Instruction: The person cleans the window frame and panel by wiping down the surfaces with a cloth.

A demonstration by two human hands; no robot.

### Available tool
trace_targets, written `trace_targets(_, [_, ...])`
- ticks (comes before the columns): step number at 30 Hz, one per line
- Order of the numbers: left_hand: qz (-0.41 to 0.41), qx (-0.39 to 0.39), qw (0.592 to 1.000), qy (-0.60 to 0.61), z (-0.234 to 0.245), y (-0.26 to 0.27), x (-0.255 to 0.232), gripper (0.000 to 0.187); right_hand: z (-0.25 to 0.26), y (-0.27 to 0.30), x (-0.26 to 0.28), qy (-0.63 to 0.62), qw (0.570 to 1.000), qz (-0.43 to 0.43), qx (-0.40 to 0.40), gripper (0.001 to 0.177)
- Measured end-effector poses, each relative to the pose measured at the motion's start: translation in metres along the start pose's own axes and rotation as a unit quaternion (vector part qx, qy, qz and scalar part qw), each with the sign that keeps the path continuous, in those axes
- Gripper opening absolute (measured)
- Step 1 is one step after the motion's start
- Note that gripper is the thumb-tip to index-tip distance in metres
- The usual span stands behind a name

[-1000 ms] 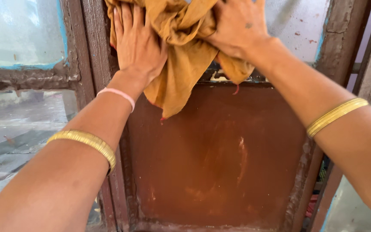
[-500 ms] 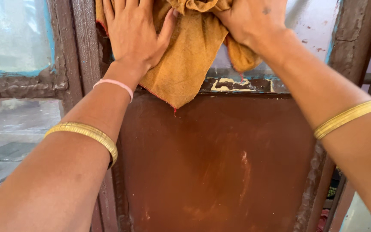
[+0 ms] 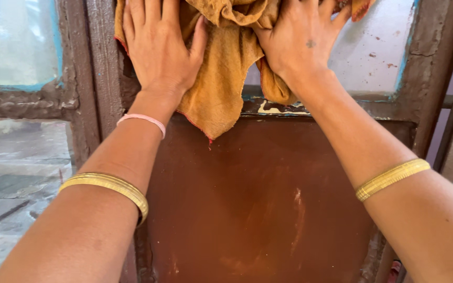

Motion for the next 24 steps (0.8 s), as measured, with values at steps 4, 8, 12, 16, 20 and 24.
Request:
trace_targets(4, [0.031,0.004,1.000,-0.001,0.000,0.004,0.001,0.055,0.005,0.005,0.014,0.073,0.997,0.005,-0.026,0.074])
trace_targets(8, [0.066,0.040,0.997,-0.001,-0.008,0.006,0.008,0.058,-0.008,0.006,0.011,0.049,0.997,-0.041,0.045,0.078])
trace_targets(12, [0.068,0.050,0.996,-0.018,-0.011,0.005,0.011,0.068,-0.017,0.004,0.027,0.092,0.991,0.076,0.059,0.060])
trace_targets(16, [-0.019,0.063,0.998,-0.017,-0.005,0.003,-0.008,0.074,-0.010,0.000,0.044,0.075,0.970,0.228,0.034,0.067])
trace_targets(20, [-0.023,0.081,0.996,-0.014,0.001,0.001,-0.012,0.067,-0.015,-0.009,0.040,0.035,0.970,0.208,0.124,0.068])
trace_targets(24, [0.027,0.141,0.989,-0.033,-0.011,0.001,-0.001,0.064,-0.006,-0.031,0.041,0.044,0.972,0.192,0.130,0.074])
Point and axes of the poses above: each hand's wrist, its own y-axis away from the middle knuckle, its own z-axis out of the back of the hand, x = y × z, the point moved 8 cm from there along -y, towards the middle knuckle, and after that the axes turned 2 degrees about x, right-handed, at the moved point
